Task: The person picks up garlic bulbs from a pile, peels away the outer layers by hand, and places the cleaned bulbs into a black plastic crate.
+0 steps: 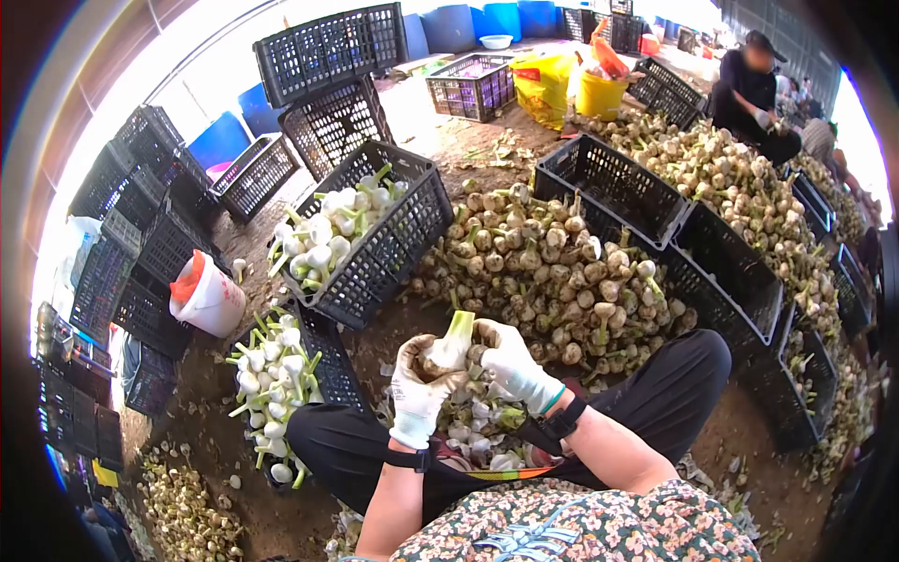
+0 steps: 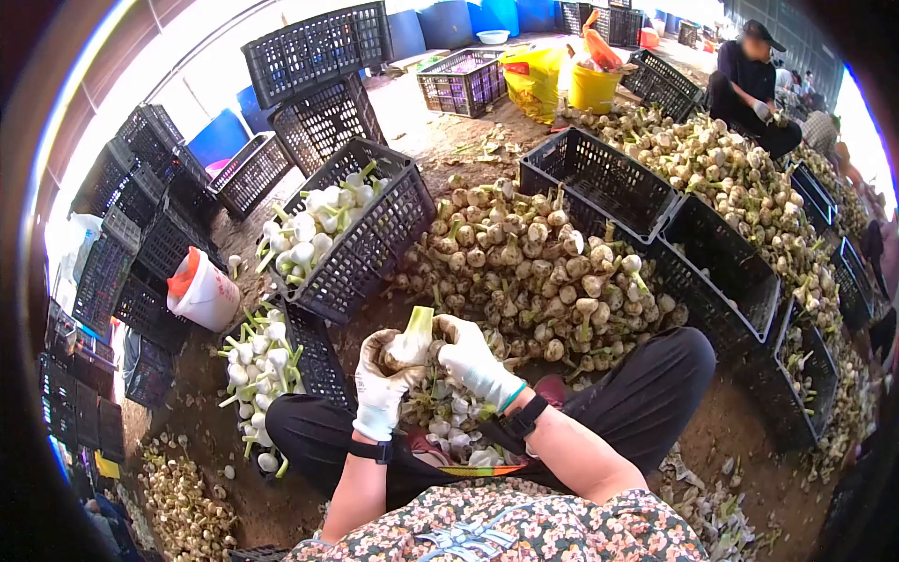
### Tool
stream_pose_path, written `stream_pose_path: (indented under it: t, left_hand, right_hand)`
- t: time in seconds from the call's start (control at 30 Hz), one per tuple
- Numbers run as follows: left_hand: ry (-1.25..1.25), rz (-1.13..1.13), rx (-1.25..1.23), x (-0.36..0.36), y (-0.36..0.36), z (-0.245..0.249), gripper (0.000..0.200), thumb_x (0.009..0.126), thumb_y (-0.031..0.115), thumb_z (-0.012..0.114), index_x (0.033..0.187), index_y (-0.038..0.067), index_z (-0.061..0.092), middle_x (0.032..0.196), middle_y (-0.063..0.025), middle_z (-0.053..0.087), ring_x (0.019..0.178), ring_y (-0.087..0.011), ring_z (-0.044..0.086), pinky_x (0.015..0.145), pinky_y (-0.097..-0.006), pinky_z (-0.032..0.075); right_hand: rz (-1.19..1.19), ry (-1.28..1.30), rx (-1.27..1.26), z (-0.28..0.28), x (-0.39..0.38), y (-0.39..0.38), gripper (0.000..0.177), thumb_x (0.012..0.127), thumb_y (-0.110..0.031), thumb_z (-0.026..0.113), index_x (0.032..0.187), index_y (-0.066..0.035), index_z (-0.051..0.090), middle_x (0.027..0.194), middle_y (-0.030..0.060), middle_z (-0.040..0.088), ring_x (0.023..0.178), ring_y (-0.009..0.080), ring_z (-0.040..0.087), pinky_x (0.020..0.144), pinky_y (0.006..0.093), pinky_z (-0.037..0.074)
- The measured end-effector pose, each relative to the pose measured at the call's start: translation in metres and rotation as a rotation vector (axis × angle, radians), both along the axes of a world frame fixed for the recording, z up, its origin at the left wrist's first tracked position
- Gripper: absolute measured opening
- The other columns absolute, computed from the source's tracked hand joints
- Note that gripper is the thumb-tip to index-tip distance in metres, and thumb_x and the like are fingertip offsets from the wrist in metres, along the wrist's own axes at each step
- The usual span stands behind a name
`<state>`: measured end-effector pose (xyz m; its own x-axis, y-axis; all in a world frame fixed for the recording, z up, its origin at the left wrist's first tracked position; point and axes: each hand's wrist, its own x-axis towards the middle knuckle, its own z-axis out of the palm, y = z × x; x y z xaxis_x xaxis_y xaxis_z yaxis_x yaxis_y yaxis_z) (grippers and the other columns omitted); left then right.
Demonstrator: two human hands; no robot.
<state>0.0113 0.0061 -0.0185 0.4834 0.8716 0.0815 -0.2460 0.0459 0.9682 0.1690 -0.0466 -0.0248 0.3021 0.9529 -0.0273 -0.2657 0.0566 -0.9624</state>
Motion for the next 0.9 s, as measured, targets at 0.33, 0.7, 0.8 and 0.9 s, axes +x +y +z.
stream_pose_path:
  t: [0.33,0.7,0.8,0.9]
  left_hand:
    - [-0.201,-0.064,-0.286,0.001,-0.007,-0.007,0.073,0.075,-0.001,0.082,0.137,0.004,0.045,0.124,-0.0085,0.058,0.109,-0.0165,0.060,0.094,-0.0301,0.053]
    - [0.447,0.331,0.783,0.009,-0.011,0.007,0.074,0.057,0.011,0.093,0.120,0.010,0.054,0.121,-0.0117,0.049,0.112,-0.0273,0.051,0.095,-0.0387,0.046]
    - [0.455,0.355,0.814,0.011,-0.015,0.011,0.074,0.053,0.013,0.094,0.116,0.011,0.055,0.117,-0.0140,0.050,0.112,-0.0339,0.049,0.096,-0.0419,0.043]
    - [0.470,0.373,0.838,0.010,-0.016,0.009,0.071,0.056,0.011,0.092,0.117,0.010,0.056,0.117,-0.0137,0.052,0.113,-0.0293,0.050,0.097,-0.0412,0.043]
  right_hand:
    - [0.083,0.070,0.011,0.020,0.005,-0.016,0.034,0.087,-0.004,0.064,0.120,0.004,0.062,0.108,0.0068,0.068,0.099,0.0123,0.061,0.089,0.0276,0.048]
    - [0.003,0.083,-0.064,0.025,-0.007,-0.019,0.032,0.086,-0.012,0.073,0.111,0.006,0.065,0.100,0.0077,0.069,0.093,0.0109,0.062,0.084,0.0255,0.050]
    - [-0.038,0.069,-0.131,0.034,-0.007,-0.020,0.027,0.086,-0.010,0.073,0.107,0.006,0.067,0.097,0.0064,0.070,0.089,0.0109,0.063,0.081,0.0257,0.051]
    - [-0.118,0.184,-0.199,0.028,-0.009,-0.018,0.022,0.087,-0.009,0.072,0.105,0.005,0.068,0.091,0.0040,0.070,0.081,0.0100,0.062,0.075,0.0251,0.051]
